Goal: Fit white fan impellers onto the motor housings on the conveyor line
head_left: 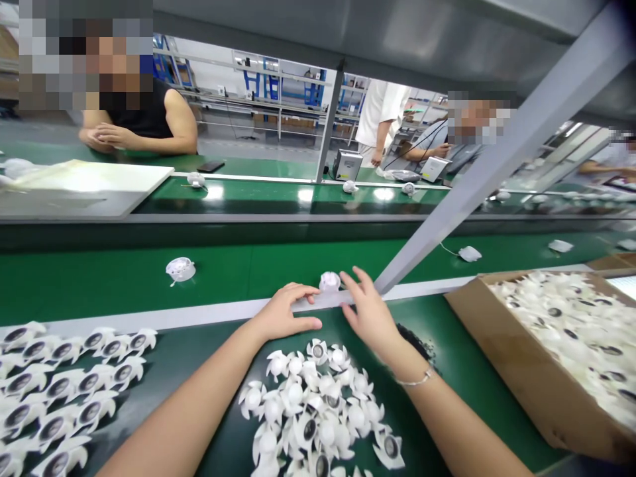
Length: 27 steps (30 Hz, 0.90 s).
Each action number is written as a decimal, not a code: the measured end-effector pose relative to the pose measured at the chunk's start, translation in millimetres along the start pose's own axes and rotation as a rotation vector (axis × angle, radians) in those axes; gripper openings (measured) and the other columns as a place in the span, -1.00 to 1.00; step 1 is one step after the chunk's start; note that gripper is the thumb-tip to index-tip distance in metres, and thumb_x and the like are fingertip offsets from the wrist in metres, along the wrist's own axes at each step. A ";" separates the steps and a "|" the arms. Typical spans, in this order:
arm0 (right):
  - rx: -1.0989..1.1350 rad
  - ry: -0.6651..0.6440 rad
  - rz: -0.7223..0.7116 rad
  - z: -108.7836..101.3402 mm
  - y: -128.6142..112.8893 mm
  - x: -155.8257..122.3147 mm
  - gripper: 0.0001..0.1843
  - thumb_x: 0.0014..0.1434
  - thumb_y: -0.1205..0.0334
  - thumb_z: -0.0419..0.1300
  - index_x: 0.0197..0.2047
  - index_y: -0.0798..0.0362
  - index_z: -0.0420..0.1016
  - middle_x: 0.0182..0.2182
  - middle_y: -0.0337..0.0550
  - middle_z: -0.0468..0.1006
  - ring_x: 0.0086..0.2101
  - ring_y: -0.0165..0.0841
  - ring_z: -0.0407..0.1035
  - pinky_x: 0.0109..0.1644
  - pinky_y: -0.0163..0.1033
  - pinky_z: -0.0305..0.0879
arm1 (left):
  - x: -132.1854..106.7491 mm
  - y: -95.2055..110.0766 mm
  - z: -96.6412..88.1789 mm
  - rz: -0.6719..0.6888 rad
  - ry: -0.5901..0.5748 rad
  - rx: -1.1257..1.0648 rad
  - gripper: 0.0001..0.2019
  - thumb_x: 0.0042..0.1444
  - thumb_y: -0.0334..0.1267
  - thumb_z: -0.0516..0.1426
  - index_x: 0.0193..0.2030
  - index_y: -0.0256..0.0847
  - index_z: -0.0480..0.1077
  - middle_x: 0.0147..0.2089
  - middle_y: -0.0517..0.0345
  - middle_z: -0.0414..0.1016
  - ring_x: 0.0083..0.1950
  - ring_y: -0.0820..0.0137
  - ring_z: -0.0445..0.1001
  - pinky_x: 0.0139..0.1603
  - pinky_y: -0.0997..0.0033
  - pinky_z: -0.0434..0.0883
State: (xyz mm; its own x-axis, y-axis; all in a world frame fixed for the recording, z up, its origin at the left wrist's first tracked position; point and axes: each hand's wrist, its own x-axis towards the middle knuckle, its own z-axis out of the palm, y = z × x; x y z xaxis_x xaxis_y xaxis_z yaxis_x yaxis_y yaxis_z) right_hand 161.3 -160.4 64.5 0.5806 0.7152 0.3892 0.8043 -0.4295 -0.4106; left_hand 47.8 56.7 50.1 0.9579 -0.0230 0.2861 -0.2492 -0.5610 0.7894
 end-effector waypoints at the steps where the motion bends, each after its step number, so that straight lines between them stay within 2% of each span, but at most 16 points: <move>1: -0.034 0.047 0.037 -7.0 4.9 -1.4 -0.48 0.23 0.32 0.14 0.27 0.11 0.31 0.17 0.17 0.31 0.00 -0.12 0.39 0.07 0.02 0.39 | -0.3 1.6 -1.3 0.021 -0.049 0.027 -0.38 -0.09 0.08 0.39 0.12 -0.08 0.45 -0.05 0.10 0.53 0.04 0.21 0.42 0.15 0.20 0.33; 3: -0.039 0.074 0.062 -26.2 16.9 -12.3 -0.56 0.26 0.25 0.13 0.18 0.16 0.39 0.02 0.11 0.42 -0.14 -0.19 0.44 -0.02 -0.06 0.43 | -0.6 4.2 -1.8 0.058 -0.135 0.106 -0.30 -0.23 0.16 0.42 0.07 -0.05 0.48 0.01 0.08 0.51 0.09 0.15 0.39 0.19 0.14 0.29; 5: -0.044 0.050 0.104 -49.6 31.1 -33.2 -0.75 0.29 0.19 0.12 -0.06 0.10 0.52 -0.19 -0.04 0.49 -0.30 -0.28 0.43 -0.16 -0.15 0.43 | -0.3 5.2 -0.1 0.079 -0.188 0.187 -0.28 -0.31 0.19 0.43 0.04 -0.02 0.50 0.08 0.08 0.46 0.17 0.08 0.33 0.24 0.06 0.22; 7: -0.088 -0.008 0.189 -71.1 45.2 -60.4 -0.78 0.30 0.15 0.11 -0.24 0.05 0.54 -0.30 -0.11 0.49 -0.37 -0.31 0.41 -0.25 -0.19 0.39 | 0.7 4.5 2.3 0.079 -0.195 0.229 -0.34 -0.25 0.16 0.42 0.03 0.00 0.51 0.12 0.08 0.43 0.20 0.06 0.30 0.27 0.02 0.19; 10: -0.106 -0.110 0.267 -87.3 59.3 -100.0 -0.77 0.32 0.16 0.09 -0.27 0.04 0.53 -0.33 -0.11 0.49 -0.35 -0.30 0.41 -0.25 -0.19 0.36 | 2.9 2.0 5.0 0.071 -0.167 0.211 -0.54 -0.03 0.03 0.35 0.02 -0.02 0.51 0.11 0.08 0.44 0.17 0.13 0.34 0.24 0.08 0.24; 13: -0.063 -0.158 0.220 -81.1 60.2 -123.0 -0.78 0.34 0.21 0.06 -0.22 0.05 0.53 -0.28 -0.06 0.52 -0.26 -0.26 0.42 -0.14 -0.15 0.38 | 5.0 0.4 6.2 0.062 -0.136 0.193 -0.69 0.12 -0.09 0.26 0.00 -0.04 0.51 0.06 0.07 0.46 0.13 0.18 0.36 0.21 0.11 0.29; 17: -0.108 -0.176 0.150 -61.8 49.8 -122.7 -0.80 0.32 0.31 0.06 -0.19 0.08 0.53 -0.23 -0.05 0.53 -0.21 -0.26 0.41 -0.08 -0.15 0.37 | 5.9 1.1 6.8 0.048 -0.127 0.199 -0.72 0.14 -0.09 0.25 -0.01 -0.05 0.52 0.03 0.06 0.48 0.13 0.18 0.36 0.20 0.11 0.31; 20: -0.283 -0.217 0.106 -55.7 42.8 -112.1 -0.79 0.31 0.36 0.07 -0.23 0.11 0.55 -0.27 -0.05 0.52 -0.22 -0.24 0.38 -0.11 -0.16 0.33 | 5.6 2.3 6.8 0.042 -0.124 0.194 -0.72 0.14 -0.08 0.25 -0.02 -0.06 0.52 0.02 0.06 0.49 0.12 0.18 0.37 0.19 0.13 0.32; 23: -0.474 -0.287 0.030 -55.8 35.6 -102.1 -0.78 0.29 0.39 0.10 -0.35 0.11 0.54 -0.34 -0.05 0.50 -0.26 -0.22 0.35 -0.21 -0.17 0.26 | 5.6 2.7 6.6 0.041 -0.126 0.191 -0.72 0.13 -0.08 0.26 -0.02 -0.07 0.52 0.01 0.07 0.49 0.12 0.19 0.37 0.19 0.13 0.32; 27: -0.649 -0.339 -0.027 -51.1 19.9 -91.5 -0.79 0.13 0.53 0.17 -0.48 0.12 0.49 -0.40 -0.02 0.49 -0.31 -0.21 0.34 -0.33 -0.16 0.19 | 6.3 1.2 6.5 0.042 -0.132 0.188 -0.72 0.13 -0.10 0.26 -0.03 -0.08 0.51 0.01 0.07 0.49 0.11 0.21 0.37 0.19 0.15 0.31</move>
State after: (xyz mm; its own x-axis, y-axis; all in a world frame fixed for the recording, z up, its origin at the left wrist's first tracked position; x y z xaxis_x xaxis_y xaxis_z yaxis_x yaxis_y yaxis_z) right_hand 130.7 -262.6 62.9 0.5731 0.8162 0.0728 0.7917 -0.5744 0.2081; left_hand 54.5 50.5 49.3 0.9607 -0.1509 0.2330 -0.2702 -0.7012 0.6598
